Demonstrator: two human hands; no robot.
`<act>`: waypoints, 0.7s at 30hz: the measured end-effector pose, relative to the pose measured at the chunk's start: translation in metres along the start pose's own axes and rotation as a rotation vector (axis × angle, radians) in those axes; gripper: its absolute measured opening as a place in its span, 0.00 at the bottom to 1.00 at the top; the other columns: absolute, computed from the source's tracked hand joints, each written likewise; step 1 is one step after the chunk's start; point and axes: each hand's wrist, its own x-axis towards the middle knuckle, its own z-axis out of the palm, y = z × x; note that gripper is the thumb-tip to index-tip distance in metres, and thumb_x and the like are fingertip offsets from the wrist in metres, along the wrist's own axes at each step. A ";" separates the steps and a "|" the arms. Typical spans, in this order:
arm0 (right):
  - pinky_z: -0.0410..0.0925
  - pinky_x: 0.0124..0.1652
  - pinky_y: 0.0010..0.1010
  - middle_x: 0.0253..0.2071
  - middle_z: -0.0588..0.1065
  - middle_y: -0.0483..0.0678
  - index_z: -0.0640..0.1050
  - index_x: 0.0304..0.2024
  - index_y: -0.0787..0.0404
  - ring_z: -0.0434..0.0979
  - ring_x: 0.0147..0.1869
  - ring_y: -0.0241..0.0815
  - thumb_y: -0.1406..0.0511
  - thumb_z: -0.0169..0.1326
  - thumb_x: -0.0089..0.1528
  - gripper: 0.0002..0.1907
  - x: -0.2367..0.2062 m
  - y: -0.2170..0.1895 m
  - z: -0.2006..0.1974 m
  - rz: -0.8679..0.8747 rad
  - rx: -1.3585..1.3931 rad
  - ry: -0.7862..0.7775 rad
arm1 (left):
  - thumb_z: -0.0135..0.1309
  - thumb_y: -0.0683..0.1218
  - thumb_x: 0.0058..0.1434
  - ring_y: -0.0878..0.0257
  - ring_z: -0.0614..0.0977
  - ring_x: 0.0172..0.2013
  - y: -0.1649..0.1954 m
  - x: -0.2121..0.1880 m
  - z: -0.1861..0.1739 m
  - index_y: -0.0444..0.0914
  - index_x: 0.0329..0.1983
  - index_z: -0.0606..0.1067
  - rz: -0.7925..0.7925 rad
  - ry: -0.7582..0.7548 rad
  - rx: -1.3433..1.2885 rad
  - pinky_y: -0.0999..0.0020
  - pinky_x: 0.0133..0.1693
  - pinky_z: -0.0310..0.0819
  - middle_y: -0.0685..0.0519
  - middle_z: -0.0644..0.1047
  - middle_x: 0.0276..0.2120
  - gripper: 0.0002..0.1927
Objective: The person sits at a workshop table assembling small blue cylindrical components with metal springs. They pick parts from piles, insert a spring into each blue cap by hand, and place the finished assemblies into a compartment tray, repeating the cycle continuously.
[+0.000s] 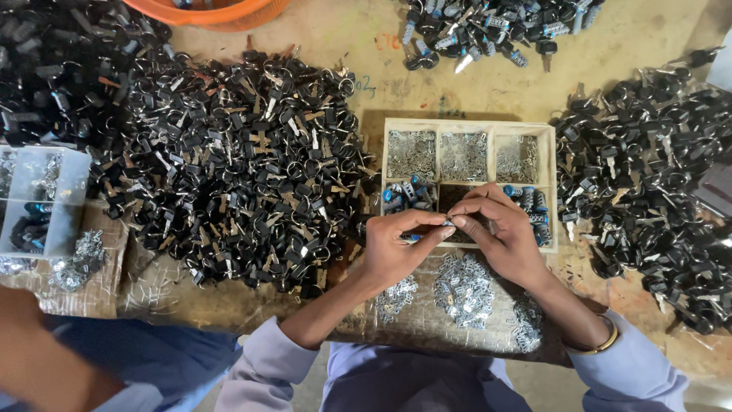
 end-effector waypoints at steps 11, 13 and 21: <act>0.72 0.50 0.36 0.46 0.80 0.50 0.82 0.44 0.64 0.80 0.50 0.47 0.71 0.62 0.61 0.09 0.005 -0.028 -0.023 -0.213 -0.388 0.025 | 0.63 0.33 0.61 0.58 0.87 0.49 -0.013 -0.003 0.005 0.33 0.46 0.81 0.039 0.008 -0.102 0.67 0.52 0.86 0.45 0.83 0.48 0.10; 0.72 0.50 0.37 0.46 0.80 0.50 0.82 0.44 0.63 0.80 0.49 0.47 0.71 0.62 0.60 0.09 0.006 -0.029 -0.022 -0.263 -0.459 0.007 | 0.63 0.33 0.61 0.58 0.87 0.49 -0.017 -0.002 0.006 0.33 0.46 0.81 0.068 0.010 -0.082 0.67 0.52 0.87 0.45 0.83 0.48 0.10; 0.71 0.50 0.38 0.48 0.81 0.50 0.79 0.46 0.65 0.80 0.48 0.48 0.70 0.63 0.58 0.13 0.001 -0.037 -0.019 -0.368 -0.673 -0.038 | 0.64 0.34 0.60 0.57 0.87 0.48 -0.012 -0.002 0.003 0.33 0.45 0.81 0.081 0.010 -0.036 0.67 0.51 0.86 0.45 0.84 0.46 0.10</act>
